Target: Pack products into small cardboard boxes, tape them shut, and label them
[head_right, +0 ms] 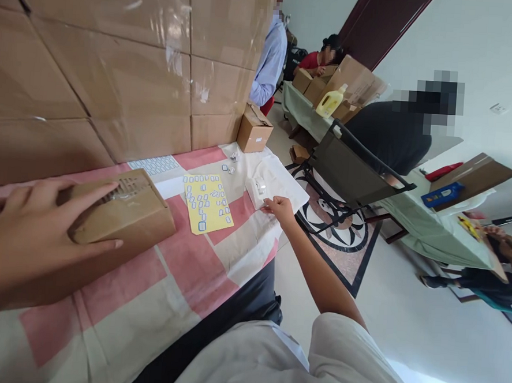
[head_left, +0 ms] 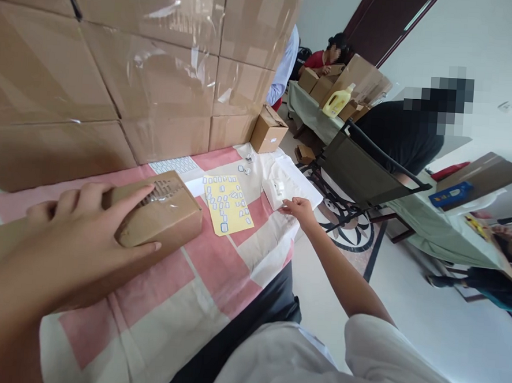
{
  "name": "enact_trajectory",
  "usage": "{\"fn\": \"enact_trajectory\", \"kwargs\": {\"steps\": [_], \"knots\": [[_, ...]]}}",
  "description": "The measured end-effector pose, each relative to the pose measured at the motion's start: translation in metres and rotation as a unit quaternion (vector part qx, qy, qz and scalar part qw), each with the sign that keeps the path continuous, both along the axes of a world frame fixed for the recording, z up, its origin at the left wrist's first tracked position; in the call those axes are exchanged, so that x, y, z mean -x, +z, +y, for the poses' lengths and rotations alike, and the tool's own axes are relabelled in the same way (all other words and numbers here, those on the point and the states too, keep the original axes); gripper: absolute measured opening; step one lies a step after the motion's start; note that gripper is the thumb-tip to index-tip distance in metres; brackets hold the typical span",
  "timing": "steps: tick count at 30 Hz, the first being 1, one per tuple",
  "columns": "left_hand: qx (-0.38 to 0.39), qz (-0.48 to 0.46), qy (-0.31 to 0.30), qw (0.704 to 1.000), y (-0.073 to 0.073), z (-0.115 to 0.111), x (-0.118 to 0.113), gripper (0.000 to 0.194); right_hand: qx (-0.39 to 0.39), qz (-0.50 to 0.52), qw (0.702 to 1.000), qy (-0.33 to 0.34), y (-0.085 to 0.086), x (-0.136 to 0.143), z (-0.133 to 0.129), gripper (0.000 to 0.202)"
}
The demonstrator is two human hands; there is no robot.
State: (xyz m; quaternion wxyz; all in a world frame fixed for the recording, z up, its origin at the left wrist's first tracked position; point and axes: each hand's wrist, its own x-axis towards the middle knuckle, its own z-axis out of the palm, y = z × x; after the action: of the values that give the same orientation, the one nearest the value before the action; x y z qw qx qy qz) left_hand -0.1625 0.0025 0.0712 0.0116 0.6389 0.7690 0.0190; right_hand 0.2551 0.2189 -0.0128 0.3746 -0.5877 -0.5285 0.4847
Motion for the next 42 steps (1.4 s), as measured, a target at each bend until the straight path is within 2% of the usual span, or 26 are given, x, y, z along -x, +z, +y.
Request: {"fn": "enact_trajectory", "kwargs": {"steps": [4, 9, 12, 14, 17, 21, 27, 36, 42], "knots": [[0.010, -0.005, 0.010, 1.000, -0.004, -0.001, 0.004, 0.092, 0.000, 0.000, 1.000, -0.007, 0.008, 0.006, 0.000, 0.073], [0.018, -0.012, 0.007, 1.000, -0.004, 0.001, 0.005, 0.090, 0.055, -0.001, 0.998, 0.012, 0.033, 0.004, 0.001, 0.066], [0.039, -0.013, 0.013, 0.999, 0.001, 0.001, 0.003, 0.091, 0.111, -0.009, 0.993, 0.027, 0.045, -0.001, 0.002, 0.052], [0.041, -0.014, 0.010, 0.999, 0.003, 0.001, 0.002, 0.090, 0.147, -0.011, 0.989, 0.033, 0.046, -0.001, -0.001, 0.038], [0.042, -0.016, 0.008, 0.999, 0.006, 0.000, 0.001, 0.090, 0.167, 0.008, 0.985, 0.027, 0.039, 0.002, -0.007, 0.025], [0.049, -0.025, 0.010, 0.998, 0.011, 0.000, -0.002, 0.091, 0.144, 0.049, 0.988, 0.012, 0.024, 0.008, -0.014, 0.013], [0.053, -0.035, 0.015, 0.998, 0.012, 0.000, -0.003, 0.090, 0.121, 0.108, 0.987, 0.014, 0.013, 0.002, -0.016, 0.014], [0.043, -0.030, 0.007, 0.999, 0.013, -0.003, -0.003, 0.089, 0.113, 0.210, 0.968, 0.070, 0.004, -0.016, -0.029, 0.038], [0.030, -0.031, 0.006, 0.999, 0.010, -0.003, -0.001, 0.088, 0.153, 0.239, 0.959, 0.021, -0.003, -0.012, -0.036, 0.030]]}}
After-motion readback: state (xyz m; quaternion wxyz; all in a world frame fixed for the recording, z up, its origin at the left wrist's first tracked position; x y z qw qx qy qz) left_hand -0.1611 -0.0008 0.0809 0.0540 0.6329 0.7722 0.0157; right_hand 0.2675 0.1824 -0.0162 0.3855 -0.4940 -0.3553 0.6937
